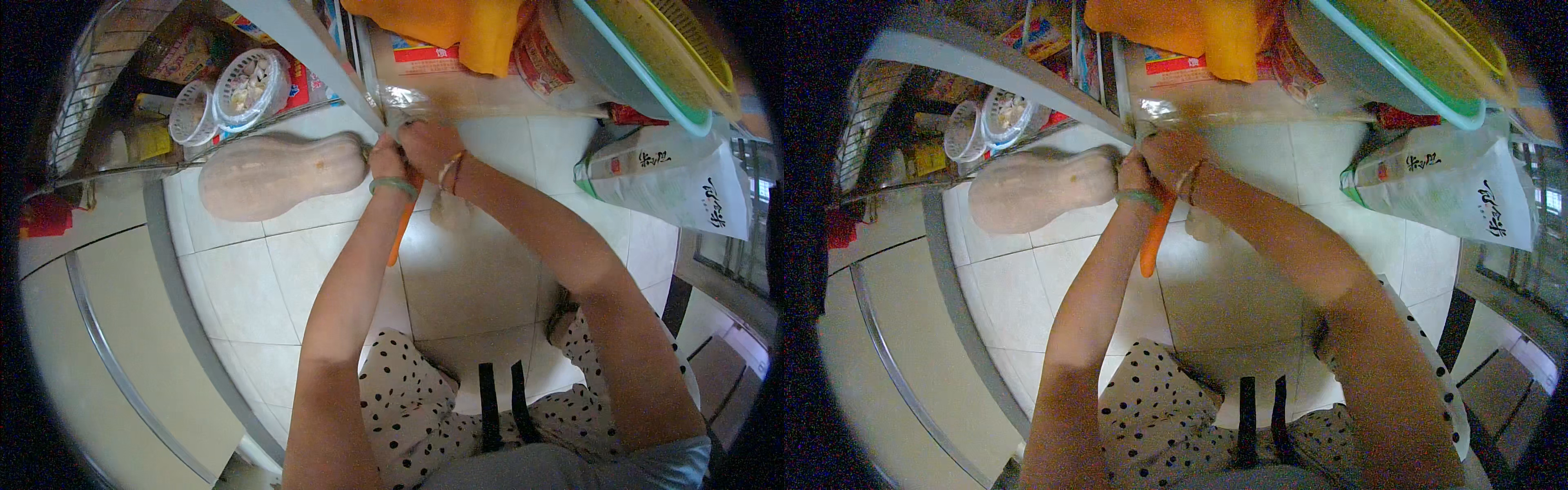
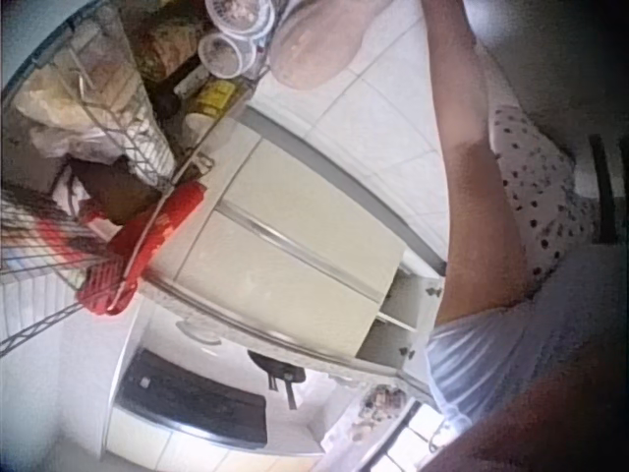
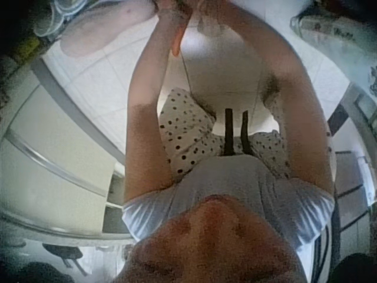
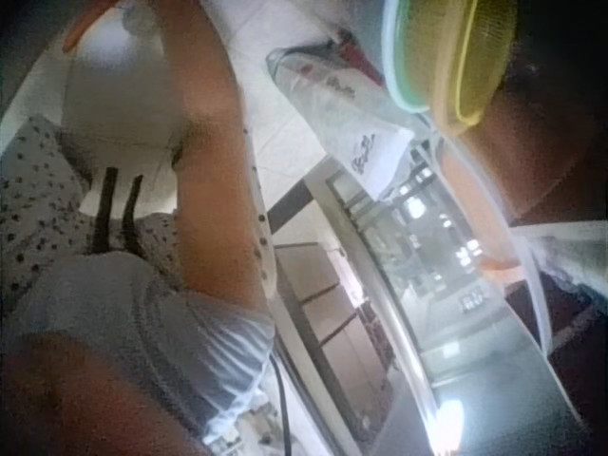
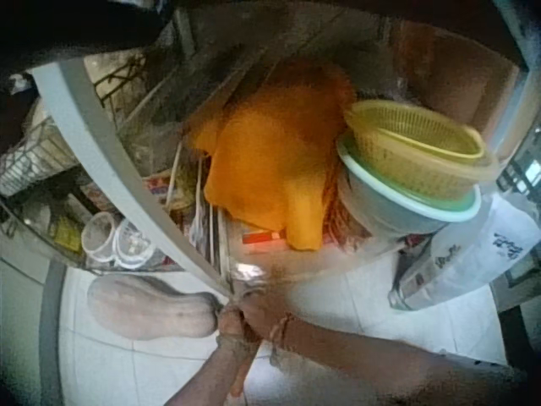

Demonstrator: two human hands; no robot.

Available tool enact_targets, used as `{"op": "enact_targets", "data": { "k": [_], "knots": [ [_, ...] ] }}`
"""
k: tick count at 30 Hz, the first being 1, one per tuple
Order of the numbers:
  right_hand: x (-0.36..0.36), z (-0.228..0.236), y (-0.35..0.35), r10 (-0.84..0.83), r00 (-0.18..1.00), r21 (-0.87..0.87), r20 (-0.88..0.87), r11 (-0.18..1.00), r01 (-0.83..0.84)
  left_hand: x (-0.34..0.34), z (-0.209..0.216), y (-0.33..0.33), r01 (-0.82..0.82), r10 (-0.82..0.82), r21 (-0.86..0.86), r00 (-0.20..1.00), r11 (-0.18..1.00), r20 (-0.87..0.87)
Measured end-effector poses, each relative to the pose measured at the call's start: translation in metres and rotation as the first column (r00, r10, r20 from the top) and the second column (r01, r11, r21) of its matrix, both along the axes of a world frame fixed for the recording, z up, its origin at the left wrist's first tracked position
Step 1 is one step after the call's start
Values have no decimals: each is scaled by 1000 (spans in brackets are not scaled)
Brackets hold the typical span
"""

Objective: The person sits on the floor and wipes a specific area of the tiled floor with a cloth. They repeatedly rub the same spot near a metal shelf leg and a large butternut squash, occasionally adjusting the cloth in their hands.

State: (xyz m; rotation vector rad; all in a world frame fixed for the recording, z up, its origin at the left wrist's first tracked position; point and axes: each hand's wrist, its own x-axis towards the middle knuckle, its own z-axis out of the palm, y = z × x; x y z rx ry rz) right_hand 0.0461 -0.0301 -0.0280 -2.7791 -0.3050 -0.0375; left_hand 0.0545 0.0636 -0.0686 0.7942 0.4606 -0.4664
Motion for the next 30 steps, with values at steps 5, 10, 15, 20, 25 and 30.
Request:
{"op": "enact_targets", "data": {
  "k": [5,10,15,20,25,30],
  "knots": [
    [10,0,8,9,994,11,-108,1000,-8,11,-20,20,-67,69,24,991,997,-118],
    [-30,0,-16,121,961,-38,-249,990,-135,4,19,7,-50,71,150,988,987,-137],
    [-18,17,-42,-82,986,22,-143,996,86,8,33,-17,40,35,465,988,884,-152],
    [18,31,-15,42,993,-208,-106,976,-64,17,-11,-22,-254,287,236,950,938,-120],
    [21,11,13,80,996,-254,-48,963,-89,27,-56,-3,-315,335,200,939,928,-79],
    [80,1,-5,65,997,-377,-49,923,-78,16,-24,-17,-108,144,371,987,923,-71]
  ]
}}
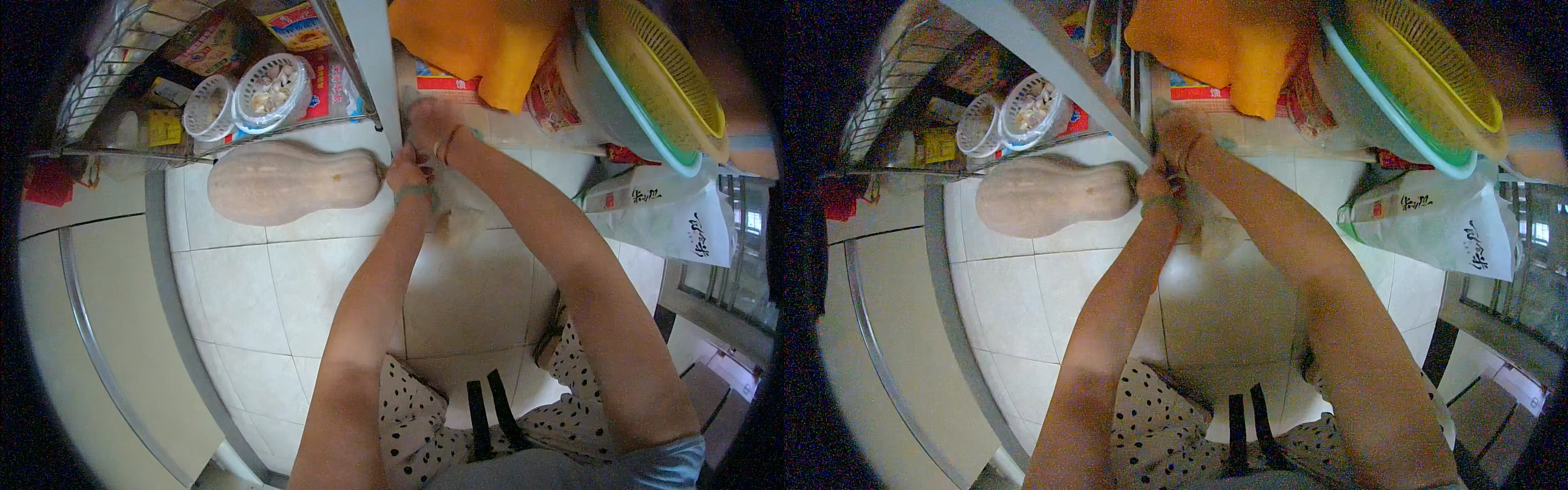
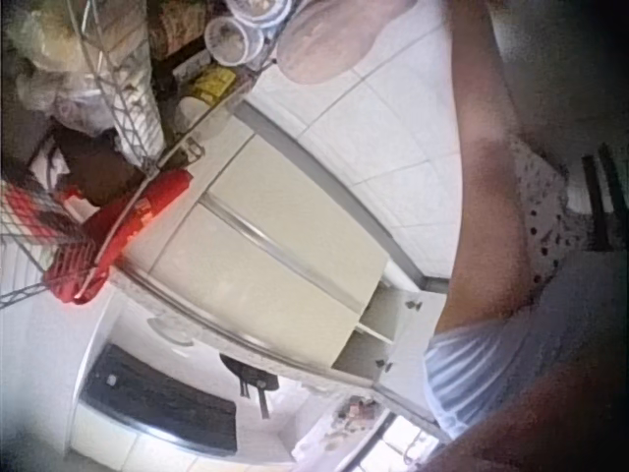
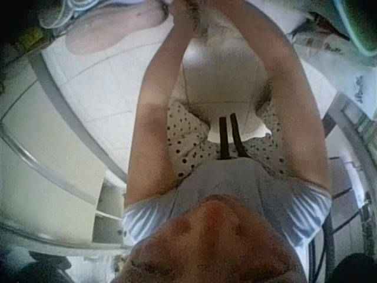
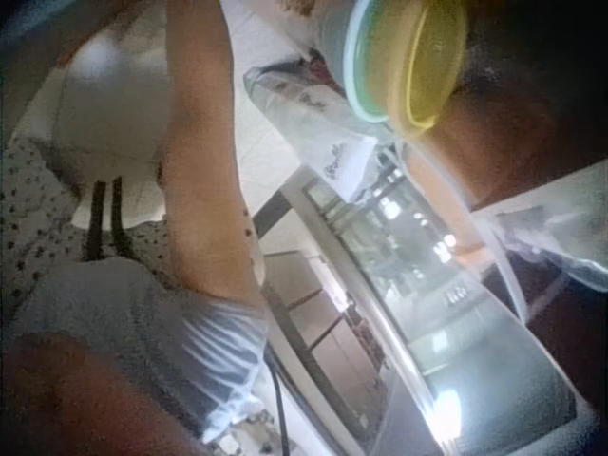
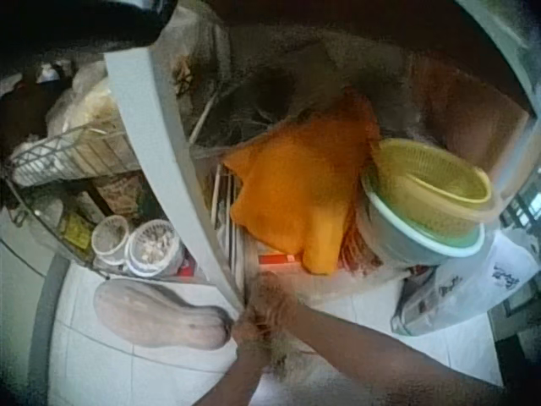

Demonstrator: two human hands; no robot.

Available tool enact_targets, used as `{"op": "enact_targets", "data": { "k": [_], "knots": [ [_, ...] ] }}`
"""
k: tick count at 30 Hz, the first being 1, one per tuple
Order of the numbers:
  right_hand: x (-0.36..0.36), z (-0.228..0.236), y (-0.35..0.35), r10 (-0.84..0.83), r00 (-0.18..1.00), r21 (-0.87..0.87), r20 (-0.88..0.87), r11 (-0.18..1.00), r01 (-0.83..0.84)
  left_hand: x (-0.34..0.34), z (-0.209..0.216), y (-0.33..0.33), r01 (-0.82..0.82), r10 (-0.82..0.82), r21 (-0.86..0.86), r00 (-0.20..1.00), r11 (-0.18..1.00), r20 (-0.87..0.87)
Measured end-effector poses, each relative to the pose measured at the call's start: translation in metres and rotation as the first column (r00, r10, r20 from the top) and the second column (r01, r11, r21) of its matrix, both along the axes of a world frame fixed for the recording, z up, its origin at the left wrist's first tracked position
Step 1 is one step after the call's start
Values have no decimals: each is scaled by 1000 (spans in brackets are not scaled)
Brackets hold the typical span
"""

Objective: The person sits on the floor and wipes a specific area of the tiled floor with a cloth. They repeatedly rub the same spot near a metal shelf leg and a large butternut squash, occasionally adjusting the cloth in their hands.

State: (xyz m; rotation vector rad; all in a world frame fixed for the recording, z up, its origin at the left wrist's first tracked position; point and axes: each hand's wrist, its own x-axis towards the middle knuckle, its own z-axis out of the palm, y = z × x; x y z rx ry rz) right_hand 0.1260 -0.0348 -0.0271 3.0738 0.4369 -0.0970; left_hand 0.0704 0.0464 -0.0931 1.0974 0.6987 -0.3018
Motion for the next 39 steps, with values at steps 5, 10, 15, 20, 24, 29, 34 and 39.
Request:
{"op": "enact_targets", "data": {
  "k": [5,10,15,20,24,29,34,39],
  "knots": [
    [-19,-3,0,-69,998,81,0,994,69,2,-20,-3,70,-98,247,990,966,103],
    [-51,23,18,33,990,75,-135,997,-23,3,-56,21,-28,-78,375,961,927,265],
    [4,28,-1,-90,978,-14,-189,996,89,0,16,-3,31,-30,36,999,999,-24],
    [-42,13,18,-11,985,14,-175,1000,13,4,-2,18,-109,104,-65,992,992,-75],
    [-53,18,18,-18,974,-37,-224,999,10,1,1,22,-3,1,-12,989,1000,-148],
    [-3,-9,4,-59,997,73,-56,995,63,-2,10,10,103,-103,-11,981,995,-165],
    [-34,5,22,-30,992,69,-120,997,39,2,-13,28,-50,52,-227,999,973,4],
    [-74,9,-10,26,978,170,-208,985,10,-13,27,22,156,-153,-99,987,983,39]
  ]
}}
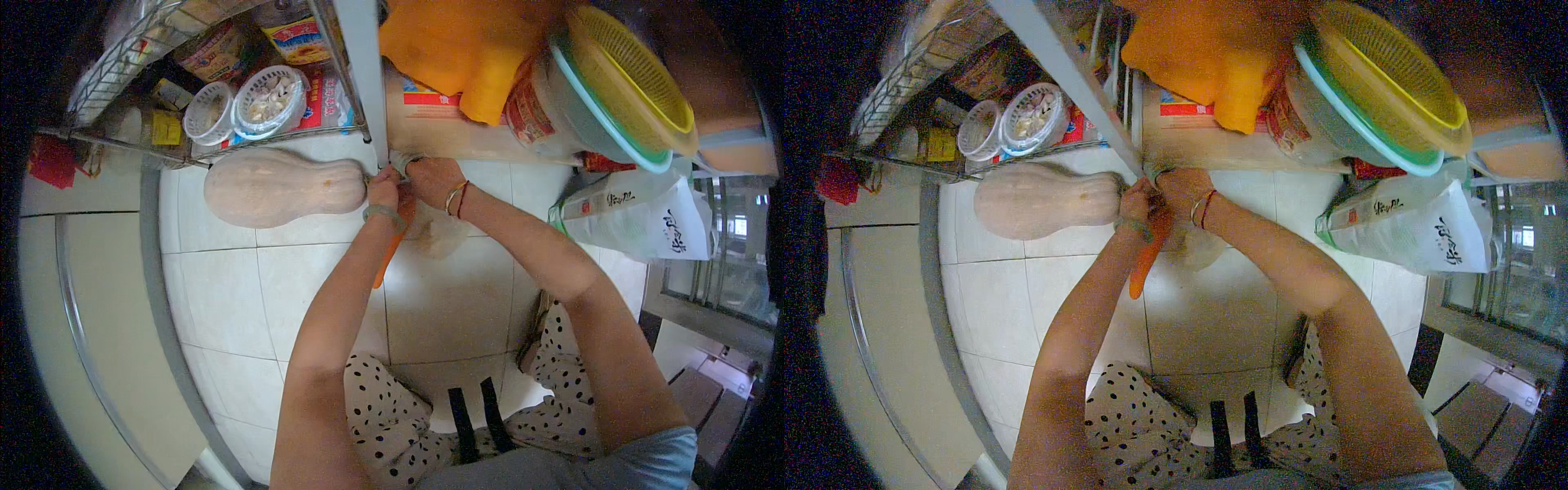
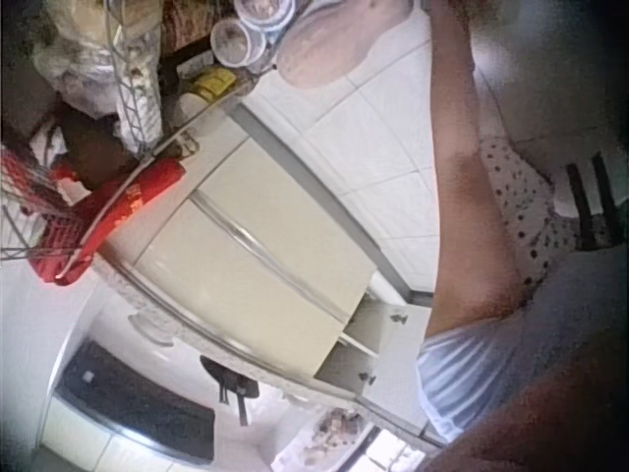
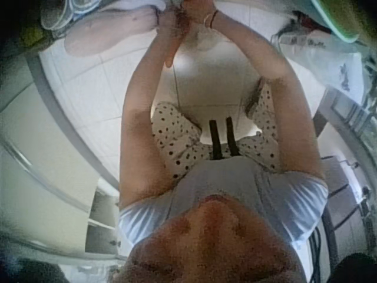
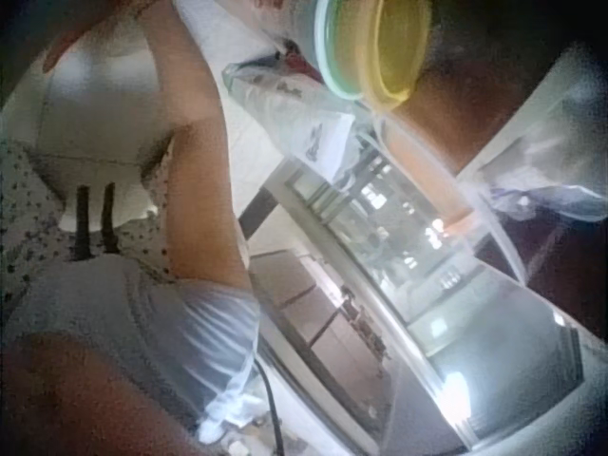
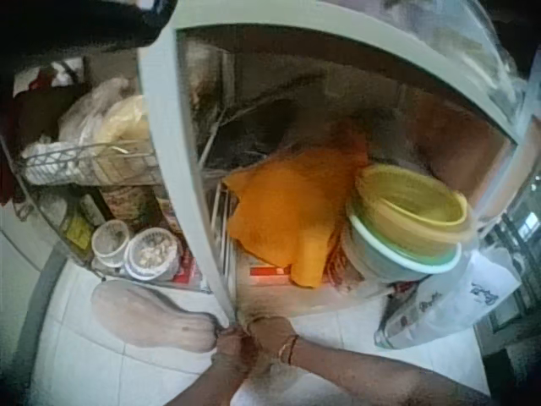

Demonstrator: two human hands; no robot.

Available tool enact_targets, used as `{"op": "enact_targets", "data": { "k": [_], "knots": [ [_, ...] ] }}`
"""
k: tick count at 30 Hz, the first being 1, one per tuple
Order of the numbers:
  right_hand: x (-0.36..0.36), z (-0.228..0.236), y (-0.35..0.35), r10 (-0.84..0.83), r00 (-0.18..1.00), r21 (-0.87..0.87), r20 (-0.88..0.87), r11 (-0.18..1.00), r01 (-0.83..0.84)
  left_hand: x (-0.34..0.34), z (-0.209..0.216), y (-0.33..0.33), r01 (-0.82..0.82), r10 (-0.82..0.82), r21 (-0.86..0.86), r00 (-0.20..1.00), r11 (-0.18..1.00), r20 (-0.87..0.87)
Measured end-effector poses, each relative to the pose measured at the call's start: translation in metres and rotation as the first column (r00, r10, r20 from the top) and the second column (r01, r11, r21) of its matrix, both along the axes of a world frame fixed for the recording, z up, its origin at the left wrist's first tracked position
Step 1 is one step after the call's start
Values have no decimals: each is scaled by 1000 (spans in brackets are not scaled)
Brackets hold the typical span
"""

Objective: The person sits on the floor and wipes a specific area of the tiled floor with a cloth. They repeatedly rub the same spot near a metal shelf leg and a large butternut squash, occasionally adjusting the cloth in their hands.

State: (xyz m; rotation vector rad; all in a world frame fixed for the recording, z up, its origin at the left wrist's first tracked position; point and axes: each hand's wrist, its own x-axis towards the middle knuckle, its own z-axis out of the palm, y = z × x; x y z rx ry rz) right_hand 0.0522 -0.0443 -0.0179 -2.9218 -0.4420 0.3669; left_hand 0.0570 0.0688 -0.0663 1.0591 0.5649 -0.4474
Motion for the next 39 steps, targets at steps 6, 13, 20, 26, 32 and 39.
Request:
{"op": "enact_targets", "data": {
  "k": [6,13,20,26,32,39],
  "knots": [
    [-22,25,-20,-57,996,27,-62,998,58,5,-23,25,129,-129,60,992,990,4],
    [7,0,-36,36,989,2,143,999,-37,13,5,-15,-23,41,223,996,974,-78],
    [5,-10,-15,26,997,67,67,997,-30,11,-22,-30,-219,220,15,973,976,-73],
    [26,-2,-4,43,984,86,171,995,-58,16,-11,-25,-305,286,-76,940,949,-188],
    [9,-3,-5,110,984,71,137,990,-120,9,-18,-10,-234,226,-93,970,968,-87],
    [26,6,-13,22,993,11,115,1000,-24,7,-11,-15,-142,137,-39,986,989,-97]
  ]
}}
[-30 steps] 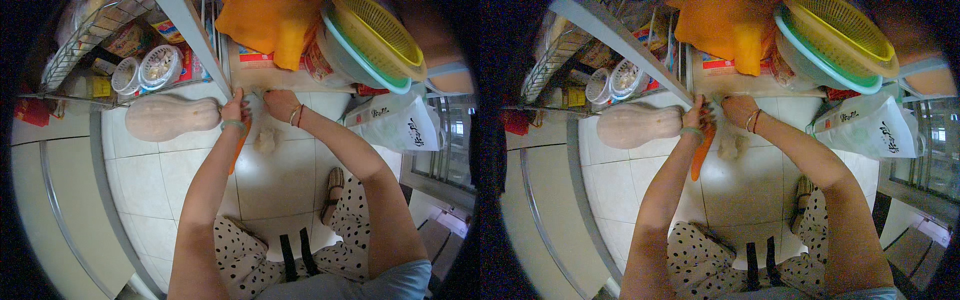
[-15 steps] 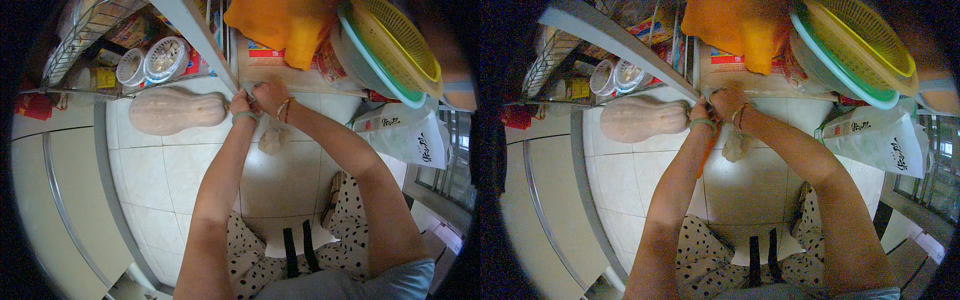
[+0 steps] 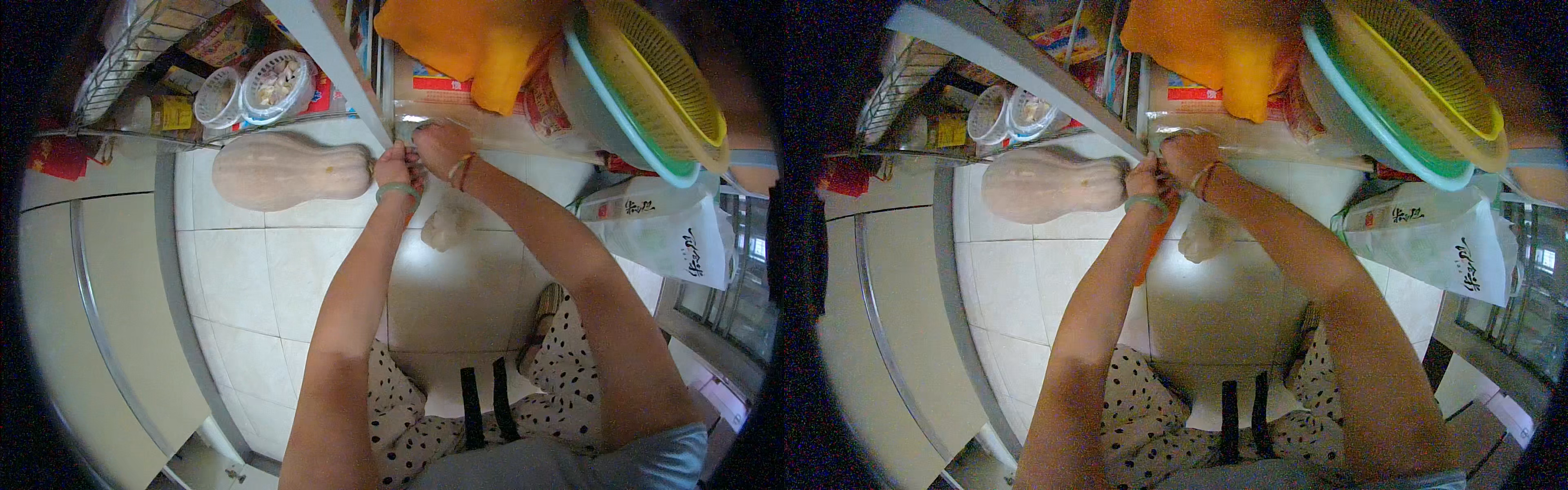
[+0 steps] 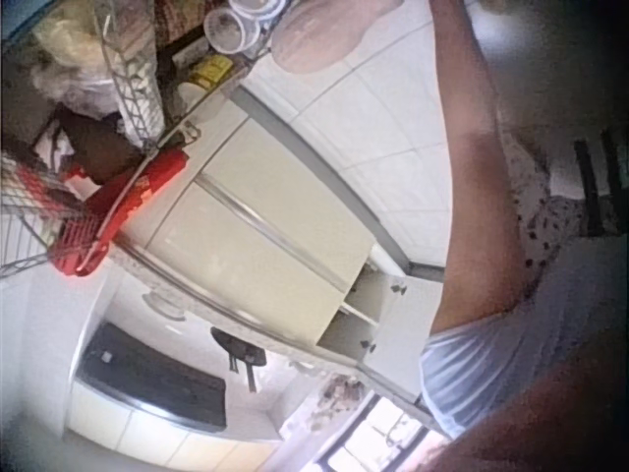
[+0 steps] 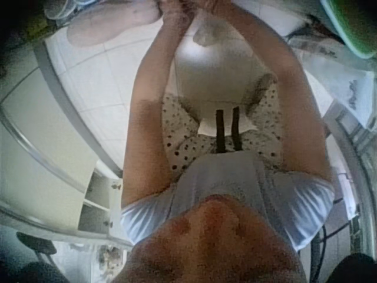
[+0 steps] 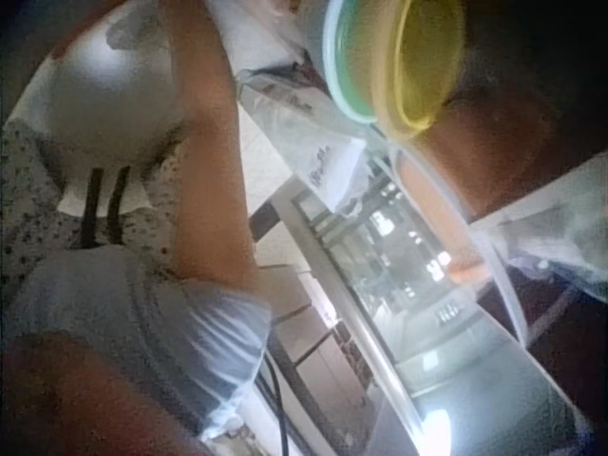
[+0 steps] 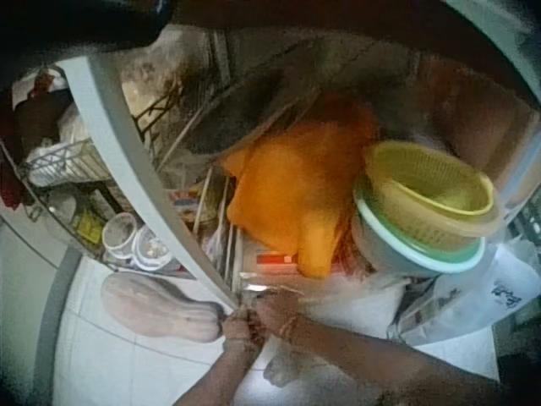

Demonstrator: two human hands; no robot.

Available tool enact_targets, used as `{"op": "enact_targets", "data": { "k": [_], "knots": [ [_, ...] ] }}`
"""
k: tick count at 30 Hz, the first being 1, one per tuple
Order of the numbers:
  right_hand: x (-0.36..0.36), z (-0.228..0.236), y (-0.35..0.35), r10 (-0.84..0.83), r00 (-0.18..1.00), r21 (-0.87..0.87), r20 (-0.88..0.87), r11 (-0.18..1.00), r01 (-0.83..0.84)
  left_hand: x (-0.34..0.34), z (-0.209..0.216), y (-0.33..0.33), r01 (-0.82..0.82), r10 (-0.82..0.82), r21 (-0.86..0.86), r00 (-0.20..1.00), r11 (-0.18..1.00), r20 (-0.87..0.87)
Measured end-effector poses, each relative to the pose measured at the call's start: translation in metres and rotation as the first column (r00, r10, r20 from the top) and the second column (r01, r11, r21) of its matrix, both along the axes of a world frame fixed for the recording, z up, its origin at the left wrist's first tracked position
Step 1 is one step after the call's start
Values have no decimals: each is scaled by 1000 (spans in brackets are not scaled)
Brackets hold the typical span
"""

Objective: The person sits on the floor and wipes a specific area of the tiled floor with a cloth. They repeatedly rub the same spot near a metal shelf leg and a large butternut squash, occasionally adjusting the cloth in their hands.

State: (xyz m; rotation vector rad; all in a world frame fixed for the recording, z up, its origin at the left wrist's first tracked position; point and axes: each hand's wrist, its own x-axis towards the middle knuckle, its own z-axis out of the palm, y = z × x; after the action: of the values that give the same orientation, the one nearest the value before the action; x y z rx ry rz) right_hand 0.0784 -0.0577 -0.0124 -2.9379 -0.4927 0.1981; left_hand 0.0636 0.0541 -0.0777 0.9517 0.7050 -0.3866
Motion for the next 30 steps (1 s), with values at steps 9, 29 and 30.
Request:
{"op": "enact_targets", "data": {
  "k": [9,29,30],
  "knots": [
    [-43,-11,-25,52,930,141,-363,990,0,2,17,4,92,-92,125,996,988,-8],
    [-4,-15,1,172,962,-34,211,985,-169,13,-11,-9,-125,113,202,991,971,70],
    [-8,-8,0,111,985,-42,129,993,-107,7,8,-13,-91,91,268,996,959,14]
  ]
}}
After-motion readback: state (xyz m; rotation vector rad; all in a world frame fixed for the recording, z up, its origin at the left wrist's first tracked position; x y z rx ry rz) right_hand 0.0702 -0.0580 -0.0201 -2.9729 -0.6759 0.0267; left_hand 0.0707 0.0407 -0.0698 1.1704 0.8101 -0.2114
